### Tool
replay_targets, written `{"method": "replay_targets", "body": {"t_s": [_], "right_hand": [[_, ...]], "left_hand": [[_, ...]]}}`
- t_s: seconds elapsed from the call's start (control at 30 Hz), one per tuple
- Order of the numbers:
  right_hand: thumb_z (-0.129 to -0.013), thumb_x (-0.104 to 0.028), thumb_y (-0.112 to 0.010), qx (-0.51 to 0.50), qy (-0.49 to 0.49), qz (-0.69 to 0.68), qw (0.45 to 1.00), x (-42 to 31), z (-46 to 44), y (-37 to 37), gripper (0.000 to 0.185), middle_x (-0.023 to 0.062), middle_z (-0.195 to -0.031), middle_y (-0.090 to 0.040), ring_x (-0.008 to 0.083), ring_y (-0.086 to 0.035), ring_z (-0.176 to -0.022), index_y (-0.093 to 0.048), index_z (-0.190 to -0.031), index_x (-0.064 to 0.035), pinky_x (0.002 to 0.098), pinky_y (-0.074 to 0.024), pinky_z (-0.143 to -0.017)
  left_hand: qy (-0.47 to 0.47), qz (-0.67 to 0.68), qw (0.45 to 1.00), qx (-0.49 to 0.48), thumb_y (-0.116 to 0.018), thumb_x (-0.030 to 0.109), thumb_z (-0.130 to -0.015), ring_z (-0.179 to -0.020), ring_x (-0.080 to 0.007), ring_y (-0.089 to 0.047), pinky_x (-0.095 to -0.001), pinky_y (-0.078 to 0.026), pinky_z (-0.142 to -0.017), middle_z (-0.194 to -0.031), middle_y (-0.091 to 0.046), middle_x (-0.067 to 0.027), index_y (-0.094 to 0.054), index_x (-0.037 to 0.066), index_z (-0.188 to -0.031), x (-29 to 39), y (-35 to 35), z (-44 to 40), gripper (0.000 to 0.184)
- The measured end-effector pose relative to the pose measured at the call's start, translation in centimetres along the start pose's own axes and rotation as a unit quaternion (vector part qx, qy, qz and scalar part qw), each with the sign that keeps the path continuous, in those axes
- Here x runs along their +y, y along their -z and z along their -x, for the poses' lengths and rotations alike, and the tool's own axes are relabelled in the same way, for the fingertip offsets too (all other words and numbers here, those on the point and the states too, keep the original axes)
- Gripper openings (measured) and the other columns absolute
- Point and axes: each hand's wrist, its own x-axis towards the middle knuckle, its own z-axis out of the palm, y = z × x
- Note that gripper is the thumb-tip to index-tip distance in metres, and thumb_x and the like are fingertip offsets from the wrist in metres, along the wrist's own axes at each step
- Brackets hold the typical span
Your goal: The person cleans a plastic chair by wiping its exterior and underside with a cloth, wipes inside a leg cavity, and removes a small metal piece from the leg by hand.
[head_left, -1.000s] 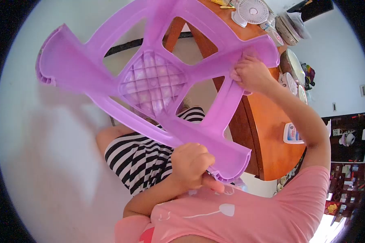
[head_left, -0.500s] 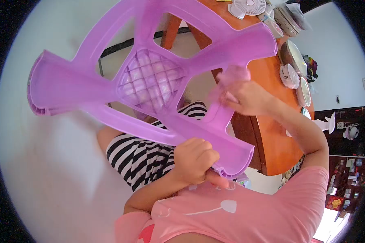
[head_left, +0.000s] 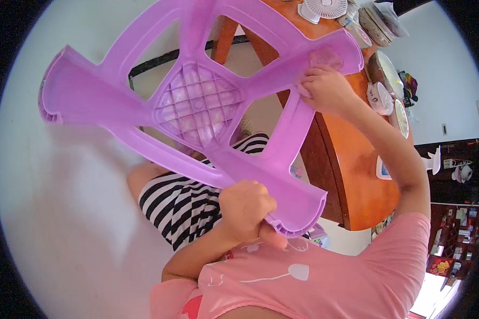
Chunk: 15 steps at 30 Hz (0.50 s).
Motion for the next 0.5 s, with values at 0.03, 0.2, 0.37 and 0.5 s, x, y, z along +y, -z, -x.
{"method": "replay_targets", "body": {"t_s": [0.03, 0.2, 0.37, 0.5], "right_hand": [[-0.076, -0.026, -0.053, -0.114, -0.064, -0.027, 0.991, -1.5, -0.7, 0.3, 0.022, 0.0109, -0.079, -0.060, 0.0266, -0.055, -0.090, -0.062, -0.086, -0.0082, 0.0403, -0.0437, -0.077], [-0.090, -0.032, -0.040, -0.213, 0.219, -0.314, 0.899, -10.5, 0.3, 1.1, 0.031, 0.0087, -0.094, -0.060, 0.0283, -0.054, -0.095, -0.061, -0.090, -0.0092, 0.0424, -0.0361, -0.086], [-0.091, -0.040, -0.035, -0.245, 0.092, -0.044, 0.964, -3.2, -1.7, -0.5, 0.041, 0.0096, -0.106, -0.059, 0.0282, -0.052, -0.103, -0.063, -0.092, -0.0103, 0.0419, -0.0326, -0.096], [-0.089, -0.036, -0.037, -0.157, 0.124, 0.070, 0.977, 0.6, -3.6, -1.6, 0.034, 0.0088, -0.077, -0.062, 0.0294, -0.062, -0.079, -0.059, -0.106, -0.0153, 0.0438, -0.0469, -0.076]], "left_hand": [[0.000, -0.002, 1.000, 0.002, -0.060, 0.055, -0.059, -0.050, -0.0244, -0.048, -0.0370, -0.033, -0.045, -0.056, -0.046, -0.0027, -0.046, 0.014, -0.052, 0.1, 0.3, -0.1, 0.044], [-0.070, -0.026, 0.997, -0.009, -0.055, 0.067, -0.064, -0.045, -0.0221, -0.042, -0.0330, -0.031, -0.041, -0.056, -0.039, -0.0039, -0.049, 0.010, -0.070, -0.3, 0.0, 0.0, 0.058], [-0.065, 0.008, 0.998, 0.011, -0.055, 0.066, -0.065, -0.046, -0.0225, -0.044, -0.0327, -0.032, -0.042, -0.057, -0.040, -0.0046, -0.048, 0.010, -0.070, -0.6, 0.8, 0.3, 0.057], [-0.047, 0.043, 0.993, 0.095, -0.053, 0.064, -0.071, -0.046, -0.0217, -0.044, -0.0308, -0.032, -0.042, -0.057, -0.041, -0.0044, -0.046, 0.009, -0.070, -1.4, 2.3, 0.0, 0.055]]}}
